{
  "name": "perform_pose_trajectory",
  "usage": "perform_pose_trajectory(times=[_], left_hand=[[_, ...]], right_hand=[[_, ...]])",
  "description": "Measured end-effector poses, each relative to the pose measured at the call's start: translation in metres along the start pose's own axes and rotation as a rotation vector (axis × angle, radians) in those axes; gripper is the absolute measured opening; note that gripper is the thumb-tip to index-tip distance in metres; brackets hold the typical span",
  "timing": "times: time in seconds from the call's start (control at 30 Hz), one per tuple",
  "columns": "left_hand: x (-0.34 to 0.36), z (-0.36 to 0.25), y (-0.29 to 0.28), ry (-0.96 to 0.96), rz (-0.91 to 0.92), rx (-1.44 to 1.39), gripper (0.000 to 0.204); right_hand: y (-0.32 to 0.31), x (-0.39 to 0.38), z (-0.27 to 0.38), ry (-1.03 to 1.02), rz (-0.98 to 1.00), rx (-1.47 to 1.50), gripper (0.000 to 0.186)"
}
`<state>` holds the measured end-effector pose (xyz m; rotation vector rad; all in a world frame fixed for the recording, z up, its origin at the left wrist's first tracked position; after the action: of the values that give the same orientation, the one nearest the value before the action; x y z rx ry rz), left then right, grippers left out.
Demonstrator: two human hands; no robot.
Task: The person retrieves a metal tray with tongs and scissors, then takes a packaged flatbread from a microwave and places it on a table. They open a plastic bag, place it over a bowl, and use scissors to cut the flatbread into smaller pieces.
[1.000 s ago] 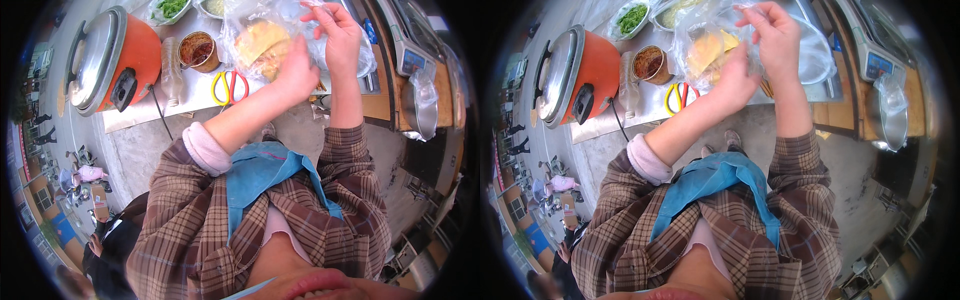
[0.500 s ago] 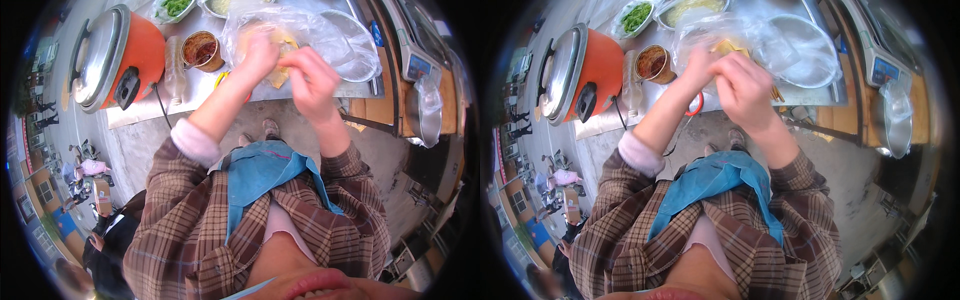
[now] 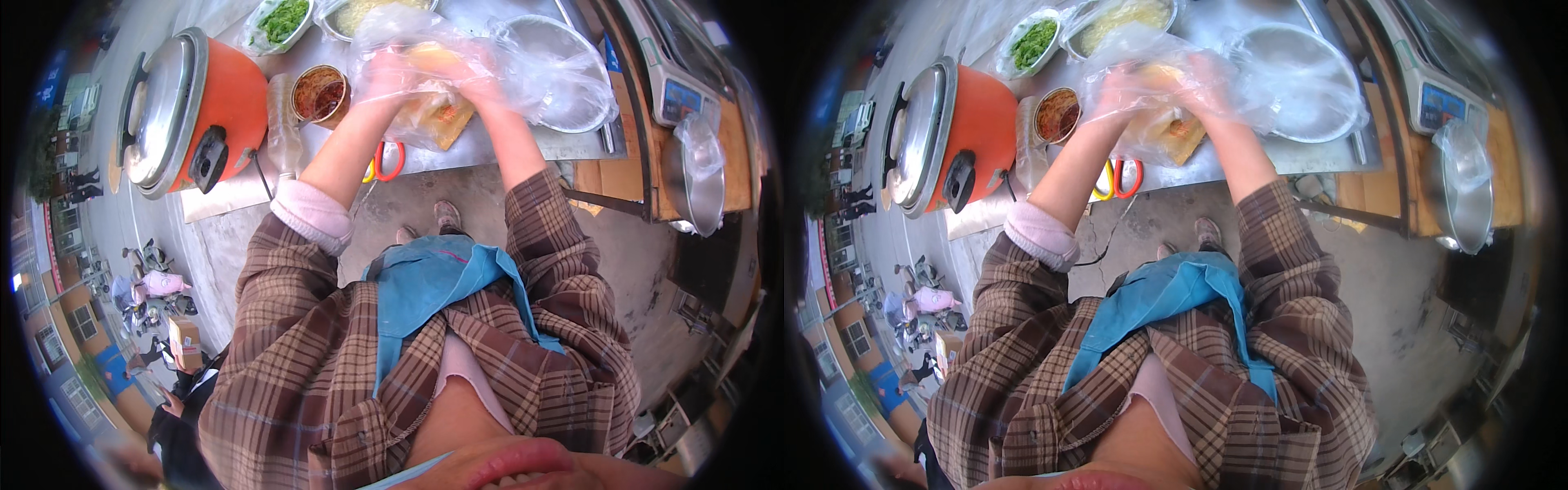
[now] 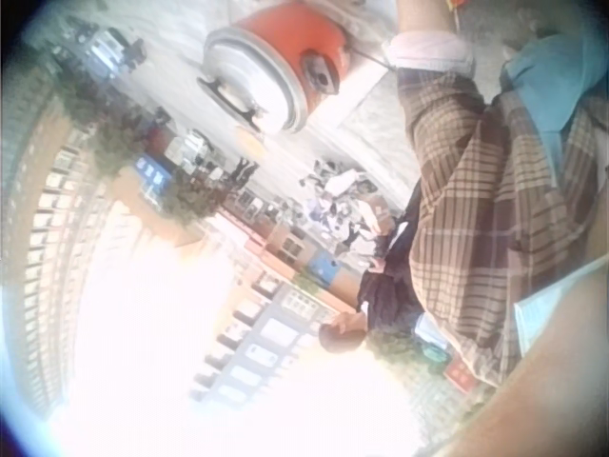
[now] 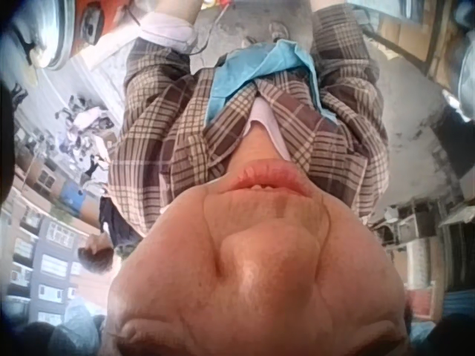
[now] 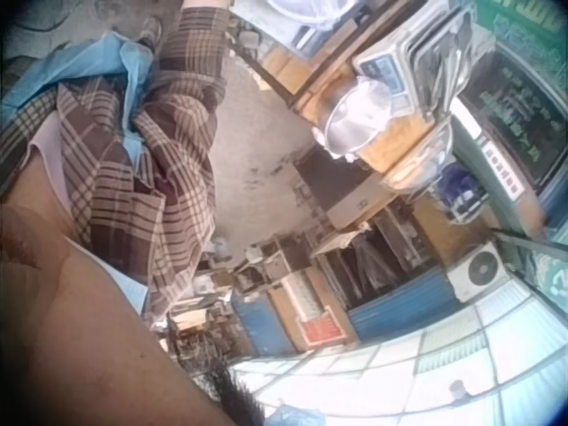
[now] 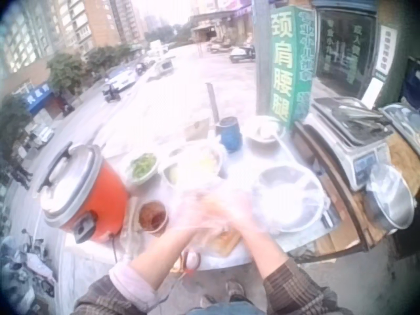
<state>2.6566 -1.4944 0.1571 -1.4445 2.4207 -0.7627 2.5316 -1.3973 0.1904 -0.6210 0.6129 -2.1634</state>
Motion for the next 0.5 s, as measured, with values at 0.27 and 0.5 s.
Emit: perform_pose_trajectory(times=[0.27, 0.5], left_hand=[[-0.055, -0.080, -0.042, 0.077, 0.069, -0.227, 0.068], [-0.127, -0.112, -0.046, 0.193, 0.079, -0.467, 0.054]], right_hand=[[-0.042, -0.052, 0.042, 0.204, -0.100, 0.054, 0.039], [-0.143, -0.099, 0.108, -0.346, -0.320, 0.127, 0.030]])
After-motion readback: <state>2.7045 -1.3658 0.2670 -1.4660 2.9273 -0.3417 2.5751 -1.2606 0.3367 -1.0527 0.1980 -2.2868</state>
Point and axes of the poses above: each hand's wrist, its own x-axis towards the middle knuckle, its own y-axis out of the palm, z = x × y, the point moved 10 cm from there along x, towards the middle knuckle, and after that the axes turned 8 degrees about -z, right-handed, at the moved point
